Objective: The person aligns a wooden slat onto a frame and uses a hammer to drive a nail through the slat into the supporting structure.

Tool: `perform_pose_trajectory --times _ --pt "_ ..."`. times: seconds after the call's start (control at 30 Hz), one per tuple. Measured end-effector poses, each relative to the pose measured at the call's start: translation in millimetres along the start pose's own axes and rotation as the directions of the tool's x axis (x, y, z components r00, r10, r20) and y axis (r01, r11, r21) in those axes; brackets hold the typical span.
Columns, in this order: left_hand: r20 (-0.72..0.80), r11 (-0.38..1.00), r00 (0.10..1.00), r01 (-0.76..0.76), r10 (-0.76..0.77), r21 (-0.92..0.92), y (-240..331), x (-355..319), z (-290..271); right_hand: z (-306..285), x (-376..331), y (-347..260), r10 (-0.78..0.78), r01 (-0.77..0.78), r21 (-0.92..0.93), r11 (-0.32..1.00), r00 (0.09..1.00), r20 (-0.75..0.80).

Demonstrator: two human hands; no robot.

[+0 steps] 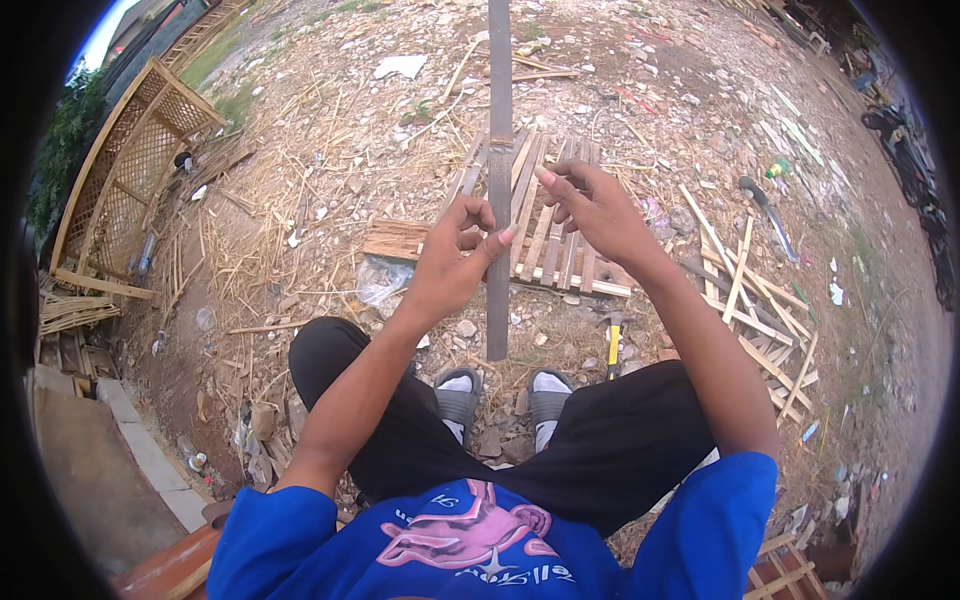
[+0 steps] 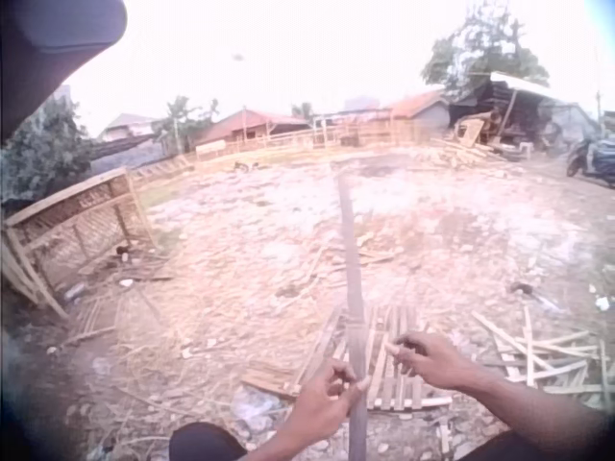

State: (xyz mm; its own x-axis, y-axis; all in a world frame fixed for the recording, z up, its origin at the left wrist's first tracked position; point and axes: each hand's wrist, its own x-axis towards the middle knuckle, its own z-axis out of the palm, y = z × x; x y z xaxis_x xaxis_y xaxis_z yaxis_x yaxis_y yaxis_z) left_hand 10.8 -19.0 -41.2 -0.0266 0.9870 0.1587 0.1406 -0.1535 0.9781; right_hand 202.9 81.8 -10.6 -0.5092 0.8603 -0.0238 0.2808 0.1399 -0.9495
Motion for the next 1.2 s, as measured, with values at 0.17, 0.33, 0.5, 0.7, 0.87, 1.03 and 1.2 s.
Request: perform_pose_trajectory --times 0.17,0.33,0.5,0.7,0.87,1.03,1.2 --pt "0.126 0.986 0.988 -0.107 0.090 0.130 0.9 -7.6 17.8 0.0 -2.7 -16.8 0.014 -0.002 0.097 0.995 0.992 -0.123" --pt "0.165 0.999 0.985 -0.042 0.038 0.018 -5.0 -11.2 28.1 -9.4 -1.6 -2.9 -0.008 0.037 0.167 0.985 0.986 -0.169" --pt "0.193 0.997 0.980 -0.036 0.050 -0.071 -5.1 -12.5 27.1 -17.9 1.8 11.5 -0.155 0.164 0.062 0.985 0.979 -0.132" --pt "0.191 0.991 0.979 -0.056 0.078 -0.118 -3.8 -14.4 24.0 -13.3 2.2 11.8 -0.218 0.229 0.081 0.970 0.968 -0.128" --pt "0.168 0.961 0.973 -0.189 0.156 0.202 -0.6 -12.0 17.1 -12.1 0.5 7.6 -0.279 0.293 0.041 0.955 0.939 -0.201" --pt "0.104 0.971 0.983 -0.168 0.152 0.171 4.7 -15.3 20.2 -4.8 1.0 8.0 -0.294 0.305 0.011 0.952 0.927 -0.234" --pt "0.037 0.974 0.996 -0.074 0.084 -0.214 -5.3 -11.6 18.8 -2.6 3.8 11.9 -0.295 0.321 0.051 0.946 0.915 -0.276"
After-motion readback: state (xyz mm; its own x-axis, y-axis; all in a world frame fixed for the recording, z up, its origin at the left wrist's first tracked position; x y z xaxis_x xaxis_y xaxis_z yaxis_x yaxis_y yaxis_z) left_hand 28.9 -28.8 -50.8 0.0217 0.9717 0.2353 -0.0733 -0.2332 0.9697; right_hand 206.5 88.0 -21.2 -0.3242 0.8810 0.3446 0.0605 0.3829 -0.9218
